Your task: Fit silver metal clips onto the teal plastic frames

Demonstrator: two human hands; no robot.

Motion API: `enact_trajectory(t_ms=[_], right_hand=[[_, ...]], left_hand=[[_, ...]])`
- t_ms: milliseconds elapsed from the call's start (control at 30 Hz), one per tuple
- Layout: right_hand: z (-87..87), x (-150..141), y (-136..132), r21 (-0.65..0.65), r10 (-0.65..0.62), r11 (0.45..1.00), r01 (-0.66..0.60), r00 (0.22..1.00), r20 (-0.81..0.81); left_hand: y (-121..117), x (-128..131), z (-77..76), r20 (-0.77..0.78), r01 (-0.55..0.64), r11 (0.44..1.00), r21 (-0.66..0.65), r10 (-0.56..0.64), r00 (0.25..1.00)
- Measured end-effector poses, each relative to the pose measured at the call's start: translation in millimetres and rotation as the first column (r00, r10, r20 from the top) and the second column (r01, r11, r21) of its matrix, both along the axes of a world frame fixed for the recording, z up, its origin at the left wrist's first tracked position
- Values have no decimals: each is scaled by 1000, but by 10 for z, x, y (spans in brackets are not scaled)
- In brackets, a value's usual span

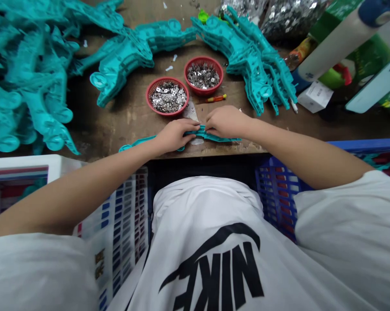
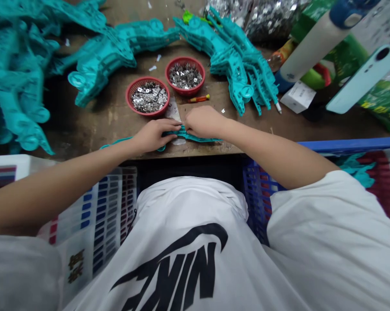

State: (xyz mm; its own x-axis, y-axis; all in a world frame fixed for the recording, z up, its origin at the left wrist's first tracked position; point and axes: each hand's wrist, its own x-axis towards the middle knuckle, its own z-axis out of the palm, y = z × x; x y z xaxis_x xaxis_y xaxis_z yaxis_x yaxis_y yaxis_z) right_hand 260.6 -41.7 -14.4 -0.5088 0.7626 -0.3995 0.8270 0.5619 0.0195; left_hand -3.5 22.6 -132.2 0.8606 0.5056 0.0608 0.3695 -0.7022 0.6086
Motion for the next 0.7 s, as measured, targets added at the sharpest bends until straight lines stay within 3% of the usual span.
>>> enact_trajectory(t_ms=[167,233,367,467,567,700], right_hand=[[86,-47,-3,-46,12,999,-12,1000,18],[84,-45,-3,-54,12,998,-12,1000,-2],[-11,-57,-55,-19,-39,999,38,998,-45],[-108,-112,-109,-53,-52,997,52,999,-1],[-140,-145,-117,-80,-51,995,53,998,28],[-92,-83,-78,-62,-164,984,165,986,23]], left_hand=[[8,29,85,-16,47,998,29,-46,999],[11,22,225,-102,71,996,52,-66,993],[-32,-83,644,-326,99,991,90,-65,943],[-142,-238,891,-583,45,990,132,41,811],[-286,-436,969,-731,-42,979,200,178,659],[-391,-692,960,-707,-149,958,246,282,648]])
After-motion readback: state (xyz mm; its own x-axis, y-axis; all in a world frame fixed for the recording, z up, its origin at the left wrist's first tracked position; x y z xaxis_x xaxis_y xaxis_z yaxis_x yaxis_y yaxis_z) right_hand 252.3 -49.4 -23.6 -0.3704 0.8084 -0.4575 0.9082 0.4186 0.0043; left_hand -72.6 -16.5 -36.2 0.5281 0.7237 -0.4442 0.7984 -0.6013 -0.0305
